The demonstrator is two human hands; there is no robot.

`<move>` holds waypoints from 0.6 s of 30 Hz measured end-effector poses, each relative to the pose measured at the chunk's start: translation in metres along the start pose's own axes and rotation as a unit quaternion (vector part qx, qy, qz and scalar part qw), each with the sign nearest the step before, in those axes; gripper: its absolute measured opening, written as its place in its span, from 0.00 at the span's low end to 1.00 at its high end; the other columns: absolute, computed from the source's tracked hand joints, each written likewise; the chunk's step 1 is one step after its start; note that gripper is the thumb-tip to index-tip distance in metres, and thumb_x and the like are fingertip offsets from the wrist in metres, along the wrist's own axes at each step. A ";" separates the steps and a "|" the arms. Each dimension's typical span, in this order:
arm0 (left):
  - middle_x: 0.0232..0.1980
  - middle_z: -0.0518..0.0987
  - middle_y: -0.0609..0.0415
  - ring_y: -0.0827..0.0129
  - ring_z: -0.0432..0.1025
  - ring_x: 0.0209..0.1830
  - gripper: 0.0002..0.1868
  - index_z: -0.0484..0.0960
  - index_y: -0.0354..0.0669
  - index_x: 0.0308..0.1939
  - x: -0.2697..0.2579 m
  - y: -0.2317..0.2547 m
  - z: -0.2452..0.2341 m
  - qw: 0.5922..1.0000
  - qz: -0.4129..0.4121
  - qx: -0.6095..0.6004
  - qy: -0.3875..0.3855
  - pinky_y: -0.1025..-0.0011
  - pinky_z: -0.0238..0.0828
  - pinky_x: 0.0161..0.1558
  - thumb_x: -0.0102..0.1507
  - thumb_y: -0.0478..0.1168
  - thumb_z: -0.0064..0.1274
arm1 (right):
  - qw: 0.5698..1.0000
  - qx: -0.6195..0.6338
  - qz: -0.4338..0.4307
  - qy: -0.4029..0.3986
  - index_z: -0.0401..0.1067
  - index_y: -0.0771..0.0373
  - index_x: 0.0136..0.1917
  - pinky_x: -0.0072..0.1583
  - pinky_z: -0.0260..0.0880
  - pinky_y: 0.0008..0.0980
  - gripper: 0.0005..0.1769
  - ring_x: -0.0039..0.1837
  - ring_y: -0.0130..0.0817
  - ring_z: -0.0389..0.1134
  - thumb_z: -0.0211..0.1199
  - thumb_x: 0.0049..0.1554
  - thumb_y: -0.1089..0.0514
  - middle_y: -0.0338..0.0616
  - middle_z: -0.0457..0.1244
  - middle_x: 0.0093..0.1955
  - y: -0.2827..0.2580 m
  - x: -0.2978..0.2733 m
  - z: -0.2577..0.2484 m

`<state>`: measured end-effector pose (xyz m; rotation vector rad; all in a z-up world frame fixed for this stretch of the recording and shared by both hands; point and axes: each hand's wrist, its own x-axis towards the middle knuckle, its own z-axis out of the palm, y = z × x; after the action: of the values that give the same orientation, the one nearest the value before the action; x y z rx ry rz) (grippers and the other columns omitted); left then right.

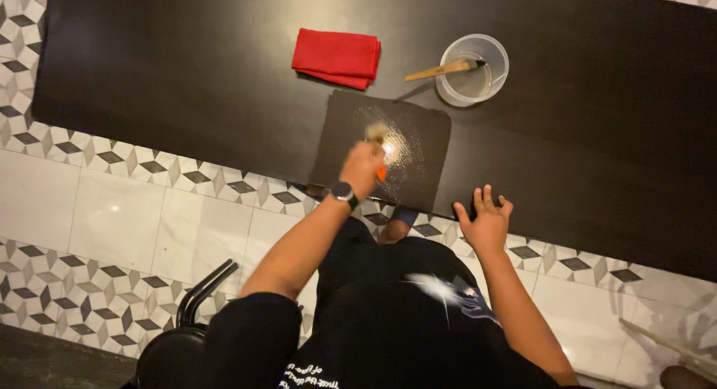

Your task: The person cleans a dark rectangular surface on a table using a brush and a liquid from a plastic container. They scrub the surface in circular motions, occasionally dipping the brush into the container to reload the liquid. A red cloth is visible on the table but is not used during the cleaning process.

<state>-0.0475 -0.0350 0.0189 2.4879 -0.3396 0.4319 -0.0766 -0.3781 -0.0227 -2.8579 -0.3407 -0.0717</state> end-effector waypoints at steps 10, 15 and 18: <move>0.51 0.79 0.46 0.48 0.72 0.55 0.20 0.83 0.45 0.47 0.018 -0.016 -0.006 0.992 -0.083 -0.093 0.027 0.57 0.72 0.57 0.53 0.24 0.52 | 0.999 0.050 0.009 0.006 0.72 0.68 0.70 0.74 0.55 0.50 0.36 0.72 0.68 0.56 0.66 0.58 0.40 0.56 0.61 0.76 -0.004 -0.005 0.004; 0.47 0.80 0.49 0.48 0.73 0.53 0.21 0.86 0.46 0.44 0.003 -0.006 -0.024 0.978 -0.036 -0.099 -0.181 0.57 0.71 0.54 0.52 0.23 0.52 | 0.999 0.035 0.018 -0.002 0.72 0.68 0.69 0.74 0.54 0.49 0.38 0.70 0.66 0.57 0.66 0.56 0.38 0.58 0.60 0.76 -0.011 -0.003 0.000; 0.48 0.84 0.53 0.56 0.78 0.52 0.14 0.86 0.50 0.44 0.004 -0.032 -0.034 0.903 -0.087 -0.228 -0.353 0.62 0.74 0.56 0.57 0.30 0.59 | 0.999 0.036 0.012 -0.018 0.72 0.68 0.69 0.73 0.54 0.49 0.40 0.71 0.68 0.56 0.67 0.54 0.36 0.58 0.60 0.75 -0.008 -0.002 -0.002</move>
<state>-0.0410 0.0100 0.0300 2.0918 -0.4315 -0.5898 -0.0800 -0.3718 -0.0190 -2.7942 -0.3108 -0.0032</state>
